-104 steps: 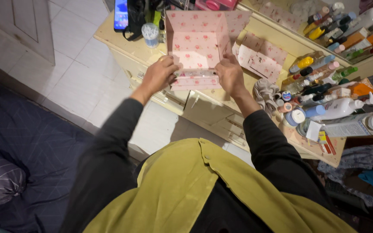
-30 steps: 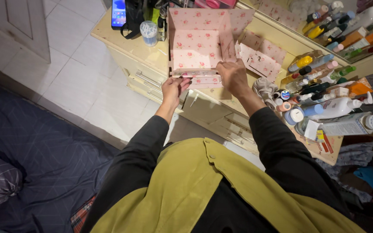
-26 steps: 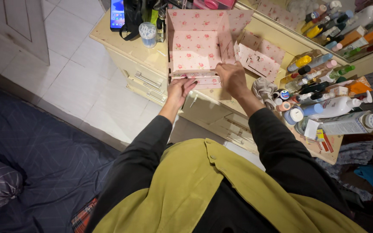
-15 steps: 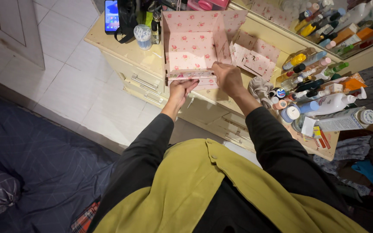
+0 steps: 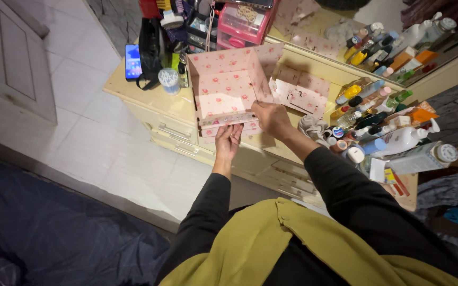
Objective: The person assembles a small pink floral-patterned cardboard box on a vanity table, then empties its contents onto the floor. The person folds the box flaps and places it on the table before moving to the floor to dump out small items.
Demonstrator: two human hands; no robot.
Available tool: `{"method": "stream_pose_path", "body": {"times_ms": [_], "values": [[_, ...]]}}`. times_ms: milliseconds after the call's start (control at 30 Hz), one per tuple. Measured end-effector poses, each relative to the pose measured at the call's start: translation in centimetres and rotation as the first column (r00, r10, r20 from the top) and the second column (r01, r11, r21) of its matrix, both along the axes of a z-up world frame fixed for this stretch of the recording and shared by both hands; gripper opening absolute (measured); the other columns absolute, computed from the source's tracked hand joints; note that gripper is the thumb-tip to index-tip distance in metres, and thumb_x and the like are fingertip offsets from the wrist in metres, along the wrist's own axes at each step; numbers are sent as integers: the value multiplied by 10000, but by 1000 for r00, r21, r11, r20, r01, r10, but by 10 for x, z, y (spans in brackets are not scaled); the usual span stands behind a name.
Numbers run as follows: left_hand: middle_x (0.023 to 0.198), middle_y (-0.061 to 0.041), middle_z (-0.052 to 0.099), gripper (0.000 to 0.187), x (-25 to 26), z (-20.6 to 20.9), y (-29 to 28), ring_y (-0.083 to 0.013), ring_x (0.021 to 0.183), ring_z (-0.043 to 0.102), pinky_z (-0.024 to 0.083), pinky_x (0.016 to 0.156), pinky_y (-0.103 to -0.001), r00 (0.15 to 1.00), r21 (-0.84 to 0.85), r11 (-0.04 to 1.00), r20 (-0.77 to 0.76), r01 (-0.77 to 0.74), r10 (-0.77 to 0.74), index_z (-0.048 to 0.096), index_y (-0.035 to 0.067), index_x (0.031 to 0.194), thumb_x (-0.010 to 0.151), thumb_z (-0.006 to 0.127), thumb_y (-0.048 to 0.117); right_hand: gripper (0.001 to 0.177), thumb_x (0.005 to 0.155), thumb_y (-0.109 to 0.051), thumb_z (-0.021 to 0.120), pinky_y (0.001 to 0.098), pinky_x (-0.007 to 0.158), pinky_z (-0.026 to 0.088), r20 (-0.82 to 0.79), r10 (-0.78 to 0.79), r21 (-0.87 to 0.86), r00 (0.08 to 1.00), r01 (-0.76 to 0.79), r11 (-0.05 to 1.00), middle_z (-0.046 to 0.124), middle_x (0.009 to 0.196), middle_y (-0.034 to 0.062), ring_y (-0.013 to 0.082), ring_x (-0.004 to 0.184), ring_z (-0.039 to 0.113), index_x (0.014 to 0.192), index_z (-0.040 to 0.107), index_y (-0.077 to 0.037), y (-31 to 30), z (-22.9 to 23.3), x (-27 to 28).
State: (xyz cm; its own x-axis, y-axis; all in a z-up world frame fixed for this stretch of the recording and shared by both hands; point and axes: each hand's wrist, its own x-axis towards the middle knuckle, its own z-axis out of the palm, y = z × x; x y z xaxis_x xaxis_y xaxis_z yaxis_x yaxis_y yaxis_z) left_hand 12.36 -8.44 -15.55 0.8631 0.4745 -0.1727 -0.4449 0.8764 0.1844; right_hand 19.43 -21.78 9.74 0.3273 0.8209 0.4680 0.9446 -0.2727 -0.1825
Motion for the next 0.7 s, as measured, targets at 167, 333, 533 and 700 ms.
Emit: {"method": "stream_pose_path", "body": {"times_ms": [167, 333, 533, 700], "values": [[1323, -117, 617, 332, 5, 7, -12, -348, 1273, 581, 473, 1104, -533, 987, -14, 1000, 158, 2, 0, 548, 123, 1314, 992, 574, 46, 52, 870, -50, 624, 464, 633, 509, -12, -5, -57, 1000, 4, 998, 669, 827, 122, 357, 760, 665, 908, 608, -83, -3, -9, 9], [1318, -104, 625, 308, 8, 9, -20, -302, 1218, 611, 504, 1063, -483, 965, 23, 998, 255, -67, 59, 554, 120, 1311, 1025, 570, 7, 47, 887, -57, 633, 481, 649, 510, -16, -3, -125, 1000, 0, 992, 671, 830, 126, 361, 758, 664, 921, 606, -74, -8, -15, 14], [1265, -92, 656, 329, 12, 10, -23, -260, 1117, 661, 538, 963, -405, 971, 101, 969, 97, -226, 216, 579, 94, 1290, 980, 545, -9, 59, 883, -44, 632, 477, 661, 523, -19, 53, -75, 998, -54, 996, 680, 844, 120, 361, 769, 673, 932, 619, -74, -12, -18, 18], [1113, -137, 680, 170, 14, 14, -28, -270, 960, 704, 587, 834, -396, 950, 143, 945, -64, -293, 304, 574, 58, 1178, 1025, 537, -4, 94, 854, -35, 645, 486, 661, 521, -1, 43, -89, 999, -43, 995, 689, 836, 110, 359, 763, 679, 937, 634, -78, -12, -21, 18]]}}
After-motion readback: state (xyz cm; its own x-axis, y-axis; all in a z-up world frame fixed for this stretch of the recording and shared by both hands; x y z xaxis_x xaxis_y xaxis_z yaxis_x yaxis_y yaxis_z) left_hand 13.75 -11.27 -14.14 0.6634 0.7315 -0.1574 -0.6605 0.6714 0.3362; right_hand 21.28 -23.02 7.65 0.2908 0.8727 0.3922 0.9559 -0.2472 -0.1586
